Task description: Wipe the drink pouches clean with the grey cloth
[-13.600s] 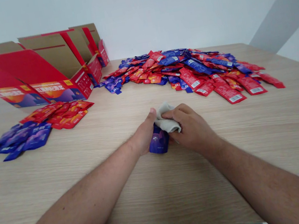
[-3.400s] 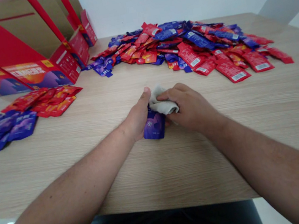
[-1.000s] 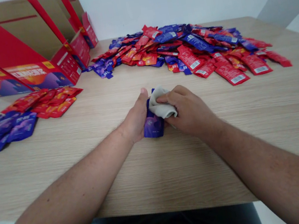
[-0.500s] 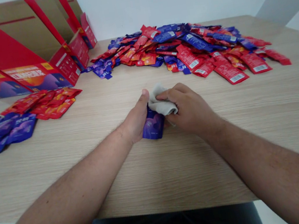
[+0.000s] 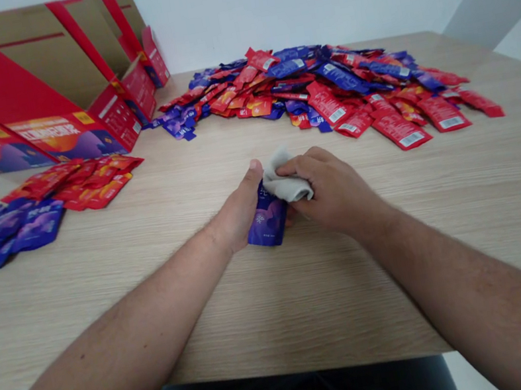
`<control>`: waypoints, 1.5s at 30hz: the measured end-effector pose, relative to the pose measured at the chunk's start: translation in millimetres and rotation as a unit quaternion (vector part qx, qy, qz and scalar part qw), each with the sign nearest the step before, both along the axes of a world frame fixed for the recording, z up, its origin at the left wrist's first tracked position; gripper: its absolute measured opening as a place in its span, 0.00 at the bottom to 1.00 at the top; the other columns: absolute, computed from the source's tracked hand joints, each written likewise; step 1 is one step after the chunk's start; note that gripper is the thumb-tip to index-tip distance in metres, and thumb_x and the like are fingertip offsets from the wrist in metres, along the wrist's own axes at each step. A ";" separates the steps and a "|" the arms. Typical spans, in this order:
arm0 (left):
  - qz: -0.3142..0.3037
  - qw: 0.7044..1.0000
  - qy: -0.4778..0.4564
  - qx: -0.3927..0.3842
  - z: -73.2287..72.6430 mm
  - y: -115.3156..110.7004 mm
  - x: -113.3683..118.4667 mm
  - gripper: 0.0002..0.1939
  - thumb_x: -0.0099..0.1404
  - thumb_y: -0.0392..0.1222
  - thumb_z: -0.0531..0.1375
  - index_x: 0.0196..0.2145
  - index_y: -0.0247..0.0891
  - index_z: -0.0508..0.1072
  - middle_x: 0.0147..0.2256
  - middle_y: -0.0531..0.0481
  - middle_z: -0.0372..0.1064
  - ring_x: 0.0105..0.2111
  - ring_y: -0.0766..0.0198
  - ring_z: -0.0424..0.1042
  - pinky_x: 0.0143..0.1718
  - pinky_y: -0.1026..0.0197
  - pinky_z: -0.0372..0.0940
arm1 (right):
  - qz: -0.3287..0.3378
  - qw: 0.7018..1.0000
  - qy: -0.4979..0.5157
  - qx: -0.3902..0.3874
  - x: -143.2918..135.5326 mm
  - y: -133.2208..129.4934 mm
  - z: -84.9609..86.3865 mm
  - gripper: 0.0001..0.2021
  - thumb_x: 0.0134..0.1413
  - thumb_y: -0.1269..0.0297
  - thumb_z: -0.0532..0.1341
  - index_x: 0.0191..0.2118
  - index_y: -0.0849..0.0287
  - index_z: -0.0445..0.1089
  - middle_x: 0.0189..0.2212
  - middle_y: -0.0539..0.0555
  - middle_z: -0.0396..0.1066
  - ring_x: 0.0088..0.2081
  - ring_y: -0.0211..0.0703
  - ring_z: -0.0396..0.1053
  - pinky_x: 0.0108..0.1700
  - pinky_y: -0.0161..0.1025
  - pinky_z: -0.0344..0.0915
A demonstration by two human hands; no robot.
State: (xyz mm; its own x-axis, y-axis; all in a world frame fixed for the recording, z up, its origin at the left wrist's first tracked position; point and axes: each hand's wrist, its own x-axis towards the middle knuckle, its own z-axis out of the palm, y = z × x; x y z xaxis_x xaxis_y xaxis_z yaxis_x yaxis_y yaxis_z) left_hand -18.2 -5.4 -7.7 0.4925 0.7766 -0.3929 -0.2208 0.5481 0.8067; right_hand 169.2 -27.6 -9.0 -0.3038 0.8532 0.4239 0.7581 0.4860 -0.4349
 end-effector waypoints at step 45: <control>-0.027 0.998 0.026 0.042 -7.8 3.4 -2.9 0.39 0.71 0.78 0.50 0.39 0.36 0.78 0.34 0.40 0.81 0.27 0.59 0.80 0.30 0.59 0.77 | -0.039 0.998 0.021 0.048 3.9 8.7 -6.0 0.18 0.54 0.69 0.65 0.52 0.56 0.78 0.44 0.59 0.80 0.48 0.57 0.73 0.51 0.51 0.70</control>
State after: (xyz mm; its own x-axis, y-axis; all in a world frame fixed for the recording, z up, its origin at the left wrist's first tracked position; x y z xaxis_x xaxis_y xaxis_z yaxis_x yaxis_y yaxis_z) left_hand -21.1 -2.0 -15.5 0.5149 0.7812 -0.3529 -0.1493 0.4871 0.8605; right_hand 173.1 -18.9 -15.0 -0.2181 0.8282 0.5162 0.7774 0.4672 -0.4212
